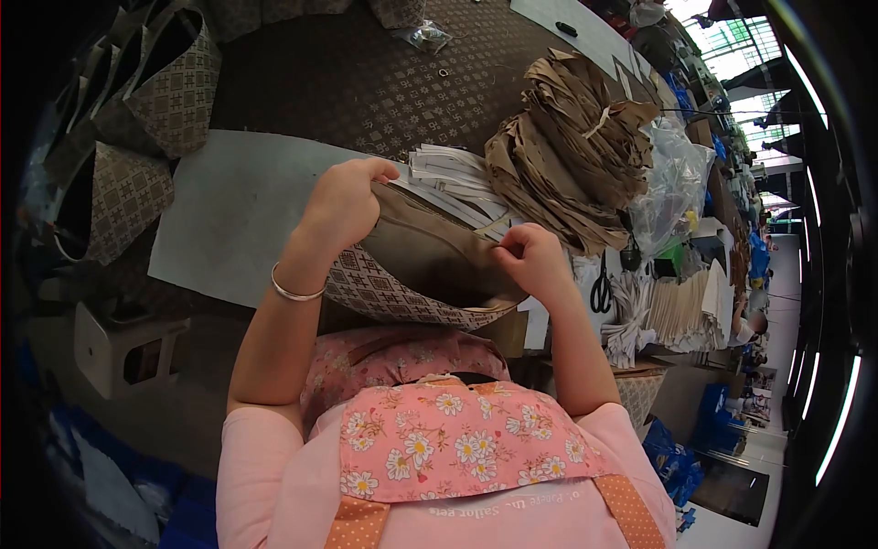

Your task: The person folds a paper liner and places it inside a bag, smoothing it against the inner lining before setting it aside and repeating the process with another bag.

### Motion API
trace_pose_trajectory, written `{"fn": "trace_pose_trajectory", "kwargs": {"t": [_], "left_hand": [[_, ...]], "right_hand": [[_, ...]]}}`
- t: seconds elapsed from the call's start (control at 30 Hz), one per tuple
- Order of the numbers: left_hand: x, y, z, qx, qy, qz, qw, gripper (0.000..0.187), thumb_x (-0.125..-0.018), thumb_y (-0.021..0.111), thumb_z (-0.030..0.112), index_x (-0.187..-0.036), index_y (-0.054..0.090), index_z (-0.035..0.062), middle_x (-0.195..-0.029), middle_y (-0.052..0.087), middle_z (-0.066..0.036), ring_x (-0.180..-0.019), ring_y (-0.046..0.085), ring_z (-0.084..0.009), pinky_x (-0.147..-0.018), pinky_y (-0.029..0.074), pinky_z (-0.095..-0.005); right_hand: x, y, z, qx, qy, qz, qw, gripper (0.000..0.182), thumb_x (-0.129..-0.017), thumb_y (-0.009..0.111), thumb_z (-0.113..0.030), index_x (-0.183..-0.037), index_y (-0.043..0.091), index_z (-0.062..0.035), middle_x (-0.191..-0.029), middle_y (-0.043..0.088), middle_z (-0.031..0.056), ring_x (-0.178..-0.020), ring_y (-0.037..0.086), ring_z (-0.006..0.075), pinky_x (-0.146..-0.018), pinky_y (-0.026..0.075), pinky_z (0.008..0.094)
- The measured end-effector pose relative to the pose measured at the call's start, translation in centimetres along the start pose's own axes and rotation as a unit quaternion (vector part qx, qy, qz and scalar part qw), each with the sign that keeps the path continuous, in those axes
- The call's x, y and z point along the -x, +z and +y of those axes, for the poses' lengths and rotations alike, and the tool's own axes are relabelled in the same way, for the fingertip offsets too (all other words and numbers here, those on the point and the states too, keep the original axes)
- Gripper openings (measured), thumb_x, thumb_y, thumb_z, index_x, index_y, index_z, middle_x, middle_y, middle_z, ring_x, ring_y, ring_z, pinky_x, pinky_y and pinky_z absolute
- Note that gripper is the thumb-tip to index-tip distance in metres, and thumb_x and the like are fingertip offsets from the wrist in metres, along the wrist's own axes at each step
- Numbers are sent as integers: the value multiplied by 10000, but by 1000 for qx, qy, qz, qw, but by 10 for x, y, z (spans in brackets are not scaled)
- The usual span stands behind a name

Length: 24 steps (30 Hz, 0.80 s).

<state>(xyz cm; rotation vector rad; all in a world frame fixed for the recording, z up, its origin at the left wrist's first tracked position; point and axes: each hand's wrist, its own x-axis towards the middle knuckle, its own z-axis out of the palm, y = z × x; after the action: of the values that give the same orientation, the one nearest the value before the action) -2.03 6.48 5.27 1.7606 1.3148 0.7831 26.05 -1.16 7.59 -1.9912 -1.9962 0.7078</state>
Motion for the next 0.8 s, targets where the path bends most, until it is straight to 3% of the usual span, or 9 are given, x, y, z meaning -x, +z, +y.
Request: {"fn": "trace_pose_trajectory", "kwargs": {"t": [0.33,0.63,0.73,0.8], "left_hand": [[-2,2,1,-12,-26,-3,1000,424,-749,446,-108,-1083,677,13,-1103,676,-171,-1024,637,-319,-900,490,-362],[-3,4,3,-19,-26,-3,999,423,-740,457,-100,-1081,679,14,-1092,677,-176,-1021,636,-331,-893,493,-370],[-3,4,2,-49,-10,-1,999,407,-747,469,-87,-1080,679,17,-1100,673,-179,-1031,633,-332,-902,494,-378],[-3,5,1,-64,-7,3,998,383,-761,480,-70,-1075,680,21,-1113,670,-174,-1036,629,-333,-908,496,-385]], "right_hand": [[2,5,0,-69,32,-11,997,165,-742,726,-126,-807,651,5,-780,627,144,-736,622,286,-689,502,358],[-7,10,13,7,-8,4,1000,163,-741,727,-128,-815,656,-1,-806,634,150,-761,633,294,-697,506,362],[-2,2,2,-31,15,-10,999,175,-748,730,-150,-836,679,-8,-799,645,153,-759,637,294,-694,506,364],[3,-10,-9,-33,121,-98,987,195,-754,731,-169,-861,700,-9,-783,653,155,-752,641,292,-689,505,368]]}}
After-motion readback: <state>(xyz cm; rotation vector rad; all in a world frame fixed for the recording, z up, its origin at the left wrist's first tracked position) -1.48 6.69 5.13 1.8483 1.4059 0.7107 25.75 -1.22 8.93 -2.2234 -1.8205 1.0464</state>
